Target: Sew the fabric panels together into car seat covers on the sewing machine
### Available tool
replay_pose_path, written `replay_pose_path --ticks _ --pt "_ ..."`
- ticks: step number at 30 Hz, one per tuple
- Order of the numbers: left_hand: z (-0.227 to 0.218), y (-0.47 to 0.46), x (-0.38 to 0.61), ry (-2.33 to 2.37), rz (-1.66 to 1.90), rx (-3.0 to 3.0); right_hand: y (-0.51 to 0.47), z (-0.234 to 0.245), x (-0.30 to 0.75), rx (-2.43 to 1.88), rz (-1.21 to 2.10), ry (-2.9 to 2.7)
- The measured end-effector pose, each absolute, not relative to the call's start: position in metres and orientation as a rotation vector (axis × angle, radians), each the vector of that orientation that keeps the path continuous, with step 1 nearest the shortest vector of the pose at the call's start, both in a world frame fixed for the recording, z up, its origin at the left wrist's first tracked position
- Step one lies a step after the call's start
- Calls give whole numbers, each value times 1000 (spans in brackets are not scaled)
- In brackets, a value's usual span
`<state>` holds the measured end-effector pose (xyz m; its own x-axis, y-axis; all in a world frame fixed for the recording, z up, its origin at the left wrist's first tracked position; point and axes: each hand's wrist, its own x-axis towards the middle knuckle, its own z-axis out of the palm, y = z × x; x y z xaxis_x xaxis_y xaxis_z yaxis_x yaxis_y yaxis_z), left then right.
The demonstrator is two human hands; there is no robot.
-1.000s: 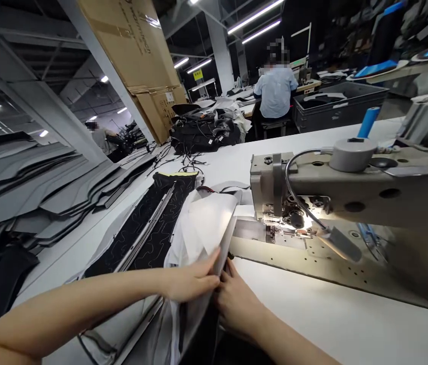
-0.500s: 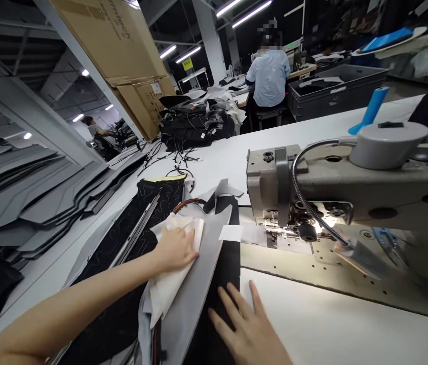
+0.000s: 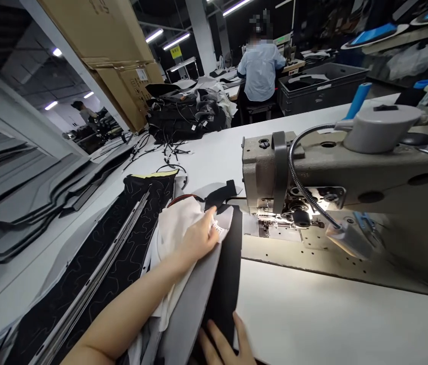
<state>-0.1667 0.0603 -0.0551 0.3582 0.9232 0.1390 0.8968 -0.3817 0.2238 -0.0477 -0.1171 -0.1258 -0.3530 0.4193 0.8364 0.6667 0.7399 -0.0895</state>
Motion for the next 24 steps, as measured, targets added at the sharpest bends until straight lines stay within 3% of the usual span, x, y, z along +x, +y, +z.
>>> replay_pose_path --ticks 6,15,19,24 --pt "-60 71 -178 1611 205 2750 -82 -91 -11 -897 -88 -2368" --pt "-55 58 -131 1413 277 2808 -127 -123 -42 -729 -266 -2017" --pt "-58 49 -105 1217 256 2878 -115 -111 -8 -832 -139 -2106" --pt "-55 48 -88 1381 196 2820 -107 -98 14 -999 -142 -2258"
